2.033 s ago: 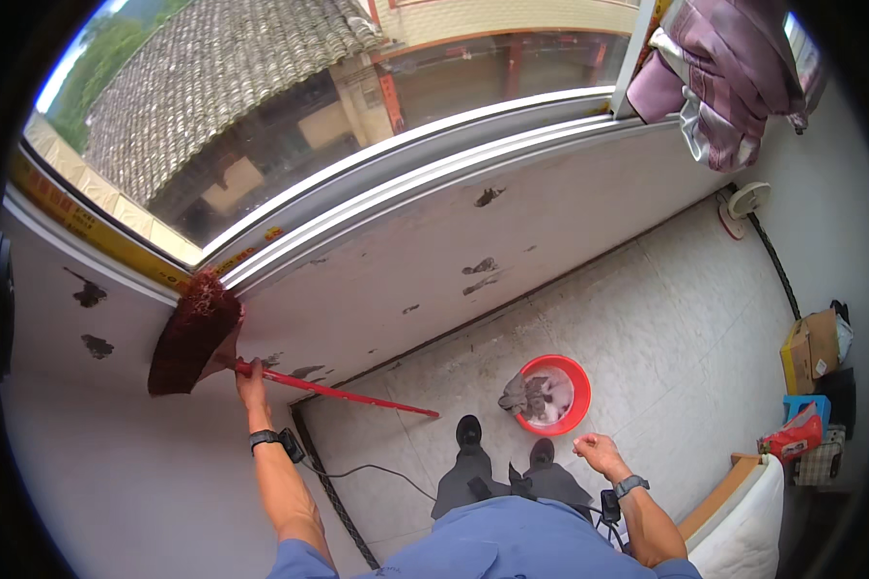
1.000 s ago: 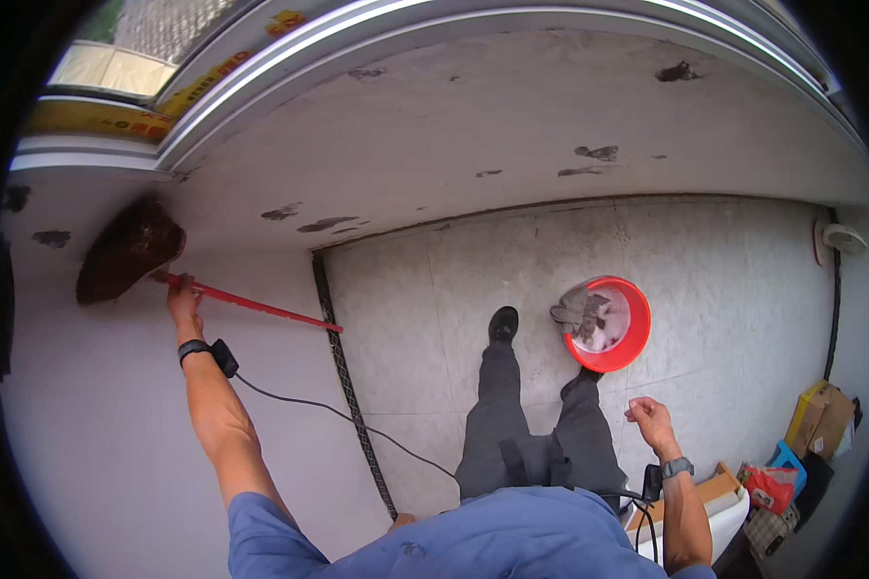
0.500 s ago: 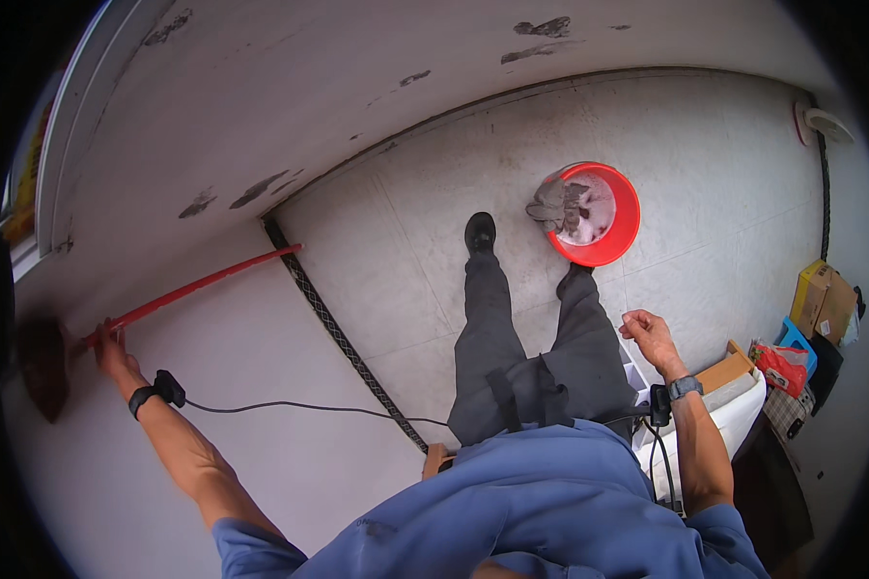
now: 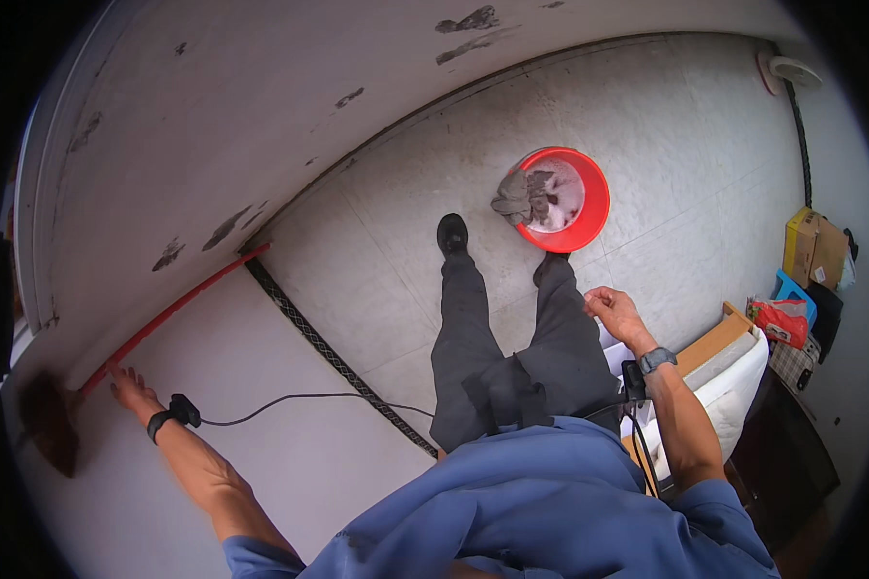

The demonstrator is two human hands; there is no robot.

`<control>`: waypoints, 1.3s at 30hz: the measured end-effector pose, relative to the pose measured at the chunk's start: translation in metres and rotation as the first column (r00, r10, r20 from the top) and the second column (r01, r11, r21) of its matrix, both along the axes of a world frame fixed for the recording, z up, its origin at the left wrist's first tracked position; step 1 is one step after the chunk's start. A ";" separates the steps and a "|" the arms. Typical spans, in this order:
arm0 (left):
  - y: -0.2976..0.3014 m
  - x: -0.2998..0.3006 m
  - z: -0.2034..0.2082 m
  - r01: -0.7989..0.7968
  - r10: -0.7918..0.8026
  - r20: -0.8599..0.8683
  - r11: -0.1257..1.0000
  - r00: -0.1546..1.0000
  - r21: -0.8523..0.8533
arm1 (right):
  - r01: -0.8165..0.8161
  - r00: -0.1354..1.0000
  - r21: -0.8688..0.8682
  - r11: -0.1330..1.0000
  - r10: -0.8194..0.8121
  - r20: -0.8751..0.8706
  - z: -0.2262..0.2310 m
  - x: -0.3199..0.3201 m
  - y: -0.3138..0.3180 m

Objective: The person wipes the upper frame and glass of a window using a cloth attached to the end of a long pole, then rinses the cloth in a bucket of water before continuing to wipe the window.

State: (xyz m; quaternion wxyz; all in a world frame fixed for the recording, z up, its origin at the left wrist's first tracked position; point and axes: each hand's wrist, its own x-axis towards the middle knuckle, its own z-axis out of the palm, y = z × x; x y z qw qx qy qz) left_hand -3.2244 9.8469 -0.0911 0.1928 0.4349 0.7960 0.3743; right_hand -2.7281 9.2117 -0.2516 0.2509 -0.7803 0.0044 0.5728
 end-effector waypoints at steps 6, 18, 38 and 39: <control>-0.145 0.076 -0.164 0.232 -0.175 0.161 0.845 0.971 -0.481 | 0.110 0.991 0.079 0.991 -0.104 -0.079 -0.023 -0.008 0.012; -0.428 0.456 -0.412 0.718 -0.992 0.116 -0.044 0.052 -0.694 | 0.437 0.871 0.205 0.876 -0.356 -0.339 -0.142 0.004 -0.041; -0.522 0.608 -0.477 0.649 -0.904 0.015 -0.319 -0.428 -0.691 | 0.946 0.324 0.190 0.262 -0.749 -0.578 -0.195 0.085 -0.097; -0.530 0.606 -0.491 0.545 -0.804 0.018 -0.419 -0.594 -0.727 | 0.951 0.310 0.193 0.243 -0.745 -0.590 -0.199 0.079 -0.101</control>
